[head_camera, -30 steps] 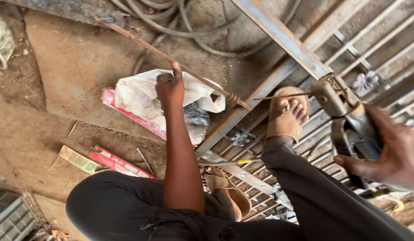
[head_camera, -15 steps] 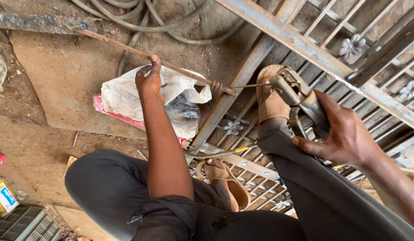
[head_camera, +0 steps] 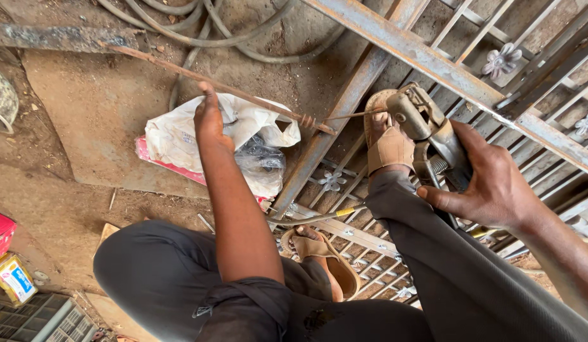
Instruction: The person joins metal bars and decorative elements using a welding tool to construct a metal gate or frame, repositioning the frame on the ground between welding points.
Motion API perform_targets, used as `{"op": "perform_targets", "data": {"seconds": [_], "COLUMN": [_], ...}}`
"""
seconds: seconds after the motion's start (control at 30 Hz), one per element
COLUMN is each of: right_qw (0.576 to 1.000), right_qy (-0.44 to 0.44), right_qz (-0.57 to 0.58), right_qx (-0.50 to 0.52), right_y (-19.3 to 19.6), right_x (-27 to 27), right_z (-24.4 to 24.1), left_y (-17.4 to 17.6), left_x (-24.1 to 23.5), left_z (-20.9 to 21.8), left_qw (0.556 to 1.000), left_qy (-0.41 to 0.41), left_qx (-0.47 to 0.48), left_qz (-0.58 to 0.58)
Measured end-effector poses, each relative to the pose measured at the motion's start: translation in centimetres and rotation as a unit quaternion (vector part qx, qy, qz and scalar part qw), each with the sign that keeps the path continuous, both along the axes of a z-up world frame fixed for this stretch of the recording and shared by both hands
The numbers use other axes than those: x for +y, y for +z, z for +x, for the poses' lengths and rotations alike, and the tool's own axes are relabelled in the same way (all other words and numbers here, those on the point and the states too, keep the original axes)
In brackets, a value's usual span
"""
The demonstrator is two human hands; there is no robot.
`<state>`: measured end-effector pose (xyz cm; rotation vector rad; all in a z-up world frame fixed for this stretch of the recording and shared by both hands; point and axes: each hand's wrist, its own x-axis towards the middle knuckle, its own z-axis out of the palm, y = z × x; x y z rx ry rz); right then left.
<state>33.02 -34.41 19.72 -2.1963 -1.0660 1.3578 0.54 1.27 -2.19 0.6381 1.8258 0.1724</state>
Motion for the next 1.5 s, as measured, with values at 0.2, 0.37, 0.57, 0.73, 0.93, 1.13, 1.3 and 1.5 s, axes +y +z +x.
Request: {"op": "perform_targets", "data": {"seconds": [0.2, 0.37, 0.57, 0.73, 0.93, 1.13, 1.3, 1.5], "right_qw": [0.999, 0.996, 0.953, 0.984, 0.999, 0.995, 0.960, 0.998], "right_qy": [0.024, -0.030, -0.178, -0.062, -0.023, -0.026, -0.159, -0.033], "right_qz": [-0.033, -0.070, -0.199, -0.162, -0.029, -0.098, -0.183, -0.043], "right_qx": [-0.014, 0.040, 0.144, 0.040, 0.011, 0.020, 0.143, 0.017], "right_y": [0.7, 0.3, -0.3, -0.2, 0.0, -1.0, -2.1, -1.3], "right_x": [0.7, 0.6, 0.4, 0.2, -0.2, -1.4, -2.6, -2.7], "right_z": [0.1, 0.2, 0.7, 0.3, -0.2, 0.0, 0.5, -0.6], "left_y": [-1.7, -0.7, 1.0, 1.3, 0.0, -2.4, -1.2, 1.2], "left_x": [-0.4, -0.4, -0.5, -0.7, -1.3, -3.2, -4.4, -4.7], "left_z": [-1.8, -2.0, -0.7, -1.2, -3.3, -5.5, -4.2, -2.9], "left_qw": [0.990, 0.999, 0.999, 0.999, 0.998, 0.975, 0.950, 0.900], "left_qy": [-0.047, -0.029, -0.035, -0.041, -0.064, -0.148, -0.228, -0.319], "left_qx": [-0.103, -0.031, 0.008, -0.018, 0.024, -0.020, 0.075, 0.097], "left_qz": [0.080, 0.021, -0.006, 0.009, 0.006, 0.163, 0.201, 0.282]}}
